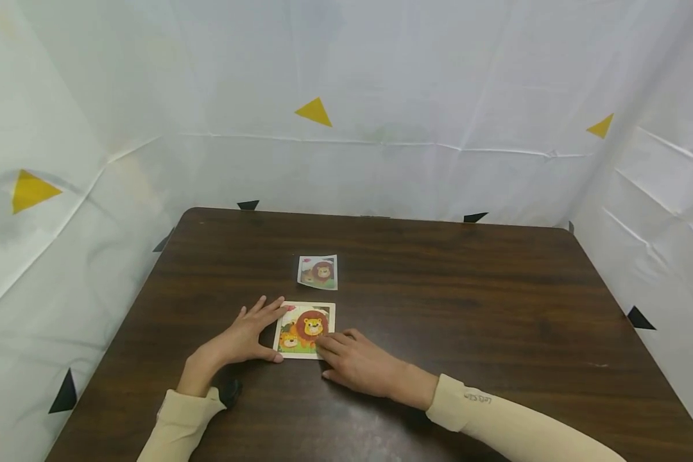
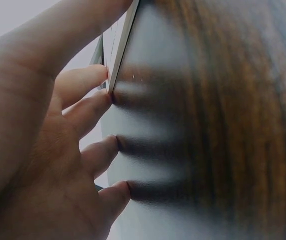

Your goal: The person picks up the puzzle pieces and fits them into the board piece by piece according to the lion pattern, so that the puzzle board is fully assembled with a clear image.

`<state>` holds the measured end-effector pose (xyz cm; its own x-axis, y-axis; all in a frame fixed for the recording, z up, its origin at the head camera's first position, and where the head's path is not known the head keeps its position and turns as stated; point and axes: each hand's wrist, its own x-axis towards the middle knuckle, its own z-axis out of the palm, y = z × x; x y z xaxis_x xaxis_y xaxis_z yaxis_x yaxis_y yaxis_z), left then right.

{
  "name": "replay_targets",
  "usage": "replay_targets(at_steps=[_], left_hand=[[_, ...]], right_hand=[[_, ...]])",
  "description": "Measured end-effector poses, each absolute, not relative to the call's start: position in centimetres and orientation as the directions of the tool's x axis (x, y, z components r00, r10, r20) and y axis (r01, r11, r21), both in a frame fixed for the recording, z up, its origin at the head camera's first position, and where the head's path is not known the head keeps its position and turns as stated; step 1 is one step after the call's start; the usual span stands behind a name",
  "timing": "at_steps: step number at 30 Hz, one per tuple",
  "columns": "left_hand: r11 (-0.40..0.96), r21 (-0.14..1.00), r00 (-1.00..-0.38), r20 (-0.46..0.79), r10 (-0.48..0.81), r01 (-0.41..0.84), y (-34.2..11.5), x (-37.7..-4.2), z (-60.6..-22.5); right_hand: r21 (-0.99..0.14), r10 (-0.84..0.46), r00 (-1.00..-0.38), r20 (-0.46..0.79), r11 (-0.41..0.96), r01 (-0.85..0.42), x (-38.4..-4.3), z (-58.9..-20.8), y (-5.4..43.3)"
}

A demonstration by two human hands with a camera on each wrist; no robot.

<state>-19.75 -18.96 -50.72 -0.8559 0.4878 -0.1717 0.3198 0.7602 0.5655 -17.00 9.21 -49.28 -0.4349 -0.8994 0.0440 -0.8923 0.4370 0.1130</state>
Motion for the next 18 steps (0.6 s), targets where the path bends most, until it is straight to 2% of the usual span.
replay_targets(at_steps=[7, 18], left_hand=[[0.763, 0.563, -0.859, -0.171, 0.483, 0.317, -18.93, -19.87, -50.91], [0.762, 0.565, -0.862, -0.163, 0.480, 0.317, -18.97, -19.76, -51.06]], right_hand=[[0.163, -0.911, -0.411, -0.003, 0.406, -0.899, -16.66, -49.40, 9.88], [0.138, -0.913, -0.409, -0.011, 0.404, -0.904, -16.51, -49.13, 9.47]])
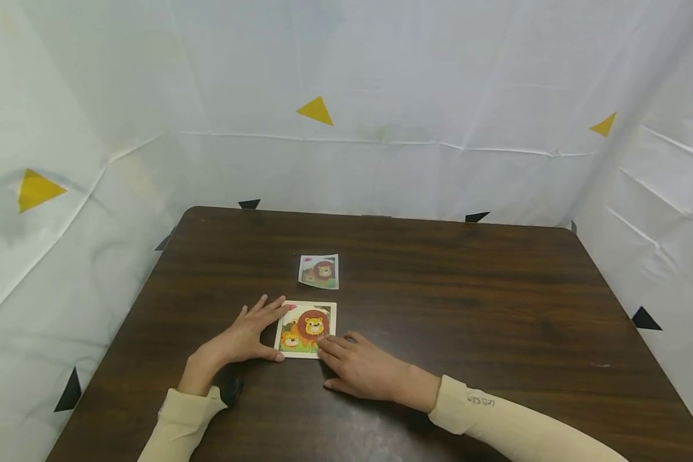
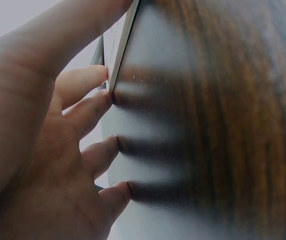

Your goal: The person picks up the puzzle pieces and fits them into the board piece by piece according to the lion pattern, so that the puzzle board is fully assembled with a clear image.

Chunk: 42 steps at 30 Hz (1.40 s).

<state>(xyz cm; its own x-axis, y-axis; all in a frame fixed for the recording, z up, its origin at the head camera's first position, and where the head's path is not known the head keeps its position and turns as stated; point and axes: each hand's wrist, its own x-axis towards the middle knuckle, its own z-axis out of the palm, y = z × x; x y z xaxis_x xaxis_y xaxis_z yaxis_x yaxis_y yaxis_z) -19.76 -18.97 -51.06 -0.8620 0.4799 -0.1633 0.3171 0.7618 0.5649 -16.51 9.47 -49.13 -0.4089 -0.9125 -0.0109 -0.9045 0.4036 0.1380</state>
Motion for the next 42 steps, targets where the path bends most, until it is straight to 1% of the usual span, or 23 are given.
replay_targets(at_steps=[10, 17, 19, 22, 26, 29, 35, 42], left_hand=[[0.762, 0.561, -0.863, -0.155, 0.480, 0.323, -18.9, -19.7, -50.9], [0.763, 0.554, -0.861, -0.152, 0.486, 0.333, -18.7, -19.9, -50.7], [0.764, 0.553, -0.861, -0.151, 0.485, 0.333, -18.7, -19.9, -50.6], [0.762, 0.553, -0.860, -0.149, 0.488, 0.337, -18.7, -20.0, -50.6], [0.755, 0.562, -0.856, -0.149, 0.494, 0.338, -18.6, -20.0, -50.6], [0.752, 0.570, -0.854, -0.159, 0.496, 0.330, -18.6, -20.0, -50.7], [0.754, 0.575, -0.855, -0.170, 0.490, 0.317, -18.9, -19.8, -50.8], [0.753, 0.577, -0.856, -0.168, 0.489, 0.317, -19.1, -19.7, -50.9]], right_hand=[[0.139, -0.904, -0.426, -0.017, 0.420, -0.897, -16.3, -48.7, 9.0], [0.186, -0.901, -0.434, 0.005, 0.428, -0.885, -16.3, -48.4, 8.6], [0.183, -0.899, -0.438, 0.006, 0.432, -0.883, -16.3, -48.2, 8.6], [0.142, -0.894, -0.447, -0.003, 0.442, -0.886, -16.4, -48.0, 8.7], [0.034, -0.885, -0.465, -0.002, 0.464, -0.885, -16.8, -48.0, 9.2], [-0.030, -0.885, -0.465, 0.013, 0.464, -0.885, -17.1, -48.2, 9.6], [-0.085, -0.890, -0.453, 0.050, 0.448, -0.890, -17.4, -48.8, 9.8], [-0.128, -0.888, -0.453, 0.079, 0.441, -0.888, -17.6, -48.7, 9.8]])
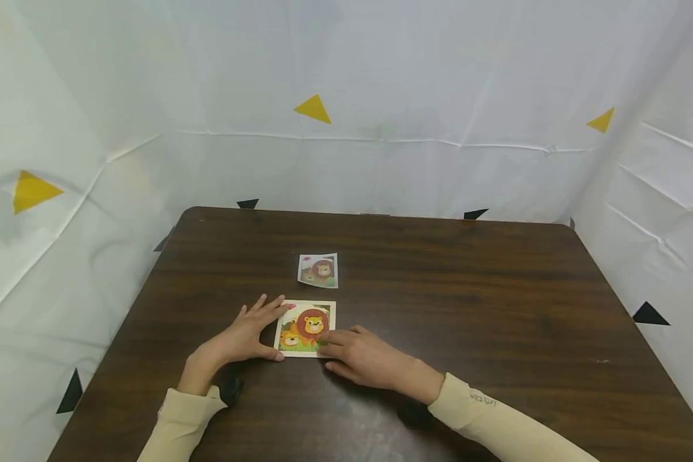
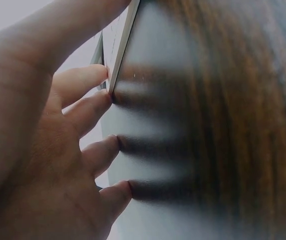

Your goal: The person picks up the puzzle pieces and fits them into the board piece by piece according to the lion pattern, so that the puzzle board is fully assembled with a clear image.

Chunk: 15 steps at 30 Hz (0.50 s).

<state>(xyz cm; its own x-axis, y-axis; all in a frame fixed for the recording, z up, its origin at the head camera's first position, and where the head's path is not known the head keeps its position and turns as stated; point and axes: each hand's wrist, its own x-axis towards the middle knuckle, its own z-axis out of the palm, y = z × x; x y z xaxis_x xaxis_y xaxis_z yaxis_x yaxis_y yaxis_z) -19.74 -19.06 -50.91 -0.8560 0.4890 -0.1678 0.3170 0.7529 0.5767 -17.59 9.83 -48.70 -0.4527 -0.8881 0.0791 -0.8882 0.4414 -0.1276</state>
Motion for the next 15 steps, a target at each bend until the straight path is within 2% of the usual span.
replay_targets(at_steps=[7, 15], left_hand=[[0.748, 0.576, -0.853, -0.156, 0.497, 0.331, -19.2, -19.7, -51.0], [0.745, 0.581, -0.859, -0.146, 0.491, 0.327, -19.2, -20.1, -50.5]], right_hand=[[-0.143, -0.859, -0.489, 0.154, 0.470, -0.871, -18.9, -48.4, 10.6], [-0.151, -0.719, -0.638, 0.276, 0.623, -0.767, -21.8, -46.6, 14.4]])
